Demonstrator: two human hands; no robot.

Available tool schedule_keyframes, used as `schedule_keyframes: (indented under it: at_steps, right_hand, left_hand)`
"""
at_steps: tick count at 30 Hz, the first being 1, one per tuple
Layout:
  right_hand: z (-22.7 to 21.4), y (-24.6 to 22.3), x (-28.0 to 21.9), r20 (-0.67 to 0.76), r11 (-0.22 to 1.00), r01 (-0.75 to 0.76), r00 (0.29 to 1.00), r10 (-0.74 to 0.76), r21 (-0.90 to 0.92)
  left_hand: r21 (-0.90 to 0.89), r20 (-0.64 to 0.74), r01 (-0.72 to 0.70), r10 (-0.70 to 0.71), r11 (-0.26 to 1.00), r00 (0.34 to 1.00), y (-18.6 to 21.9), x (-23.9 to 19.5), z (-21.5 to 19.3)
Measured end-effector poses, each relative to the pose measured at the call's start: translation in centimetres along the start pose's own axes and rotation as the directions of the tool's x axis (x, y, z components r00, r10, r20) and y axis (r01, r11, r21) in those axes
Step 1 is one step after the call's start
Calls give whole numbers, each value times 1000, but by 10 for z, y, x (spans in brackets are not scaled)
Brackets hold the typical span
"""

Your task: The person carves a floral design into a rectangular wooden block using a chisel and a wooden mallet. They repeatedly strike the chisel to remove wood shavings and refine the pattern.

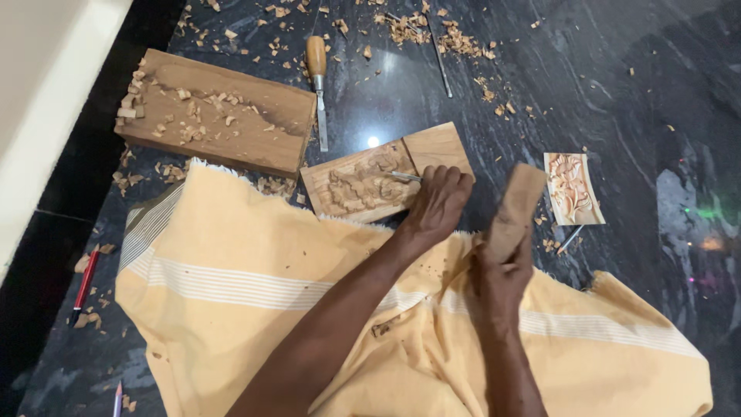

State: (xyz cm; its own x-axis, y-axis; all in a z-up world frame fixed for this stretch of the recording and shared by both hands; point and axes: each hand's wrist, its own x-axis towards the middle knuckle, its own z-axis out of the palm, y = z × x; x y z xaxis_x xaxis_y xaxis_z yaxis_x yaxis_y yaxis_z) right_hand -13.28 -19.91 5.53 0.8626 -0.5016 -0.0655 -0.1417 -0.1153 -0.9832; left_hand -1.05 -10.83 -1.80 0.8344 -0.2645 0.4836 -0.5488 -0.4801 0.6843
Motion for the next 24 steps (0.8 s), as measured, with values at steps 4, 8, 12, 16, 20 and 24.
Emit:
schedule_keyframes:
  at_steps: [4,8,12,16,20,24]
  right_hand:
    - [-13,-3,11,-75,999,42,996,-41,15]
    - [-26,1,12,-105,995,68,992,-75,-67]
    - [-29,1,12,-98,988,118,987,-127,-98]
    - [-27,-1,10,-82,986,135,986,-143,-93]
    - [-24,0,7,-72,981,160,983,-169,-112]
    - [-12,9,-4,-14,945,298,953,-303,-136]
  left_hand:
    - [18,24,-93,93,995,995,11,-3,0]
    - [-105,70,-15,22,994,997,14,-6,4]
    - [-176,93,14,3,984,996,7,-3,3]
    - [-177,129,40,-17,983,991,2,1,5]
    - [-185,103,39,-20,982,994,0,4,9]
    - [-204,158,48,-16,978,987,-7,0,11]
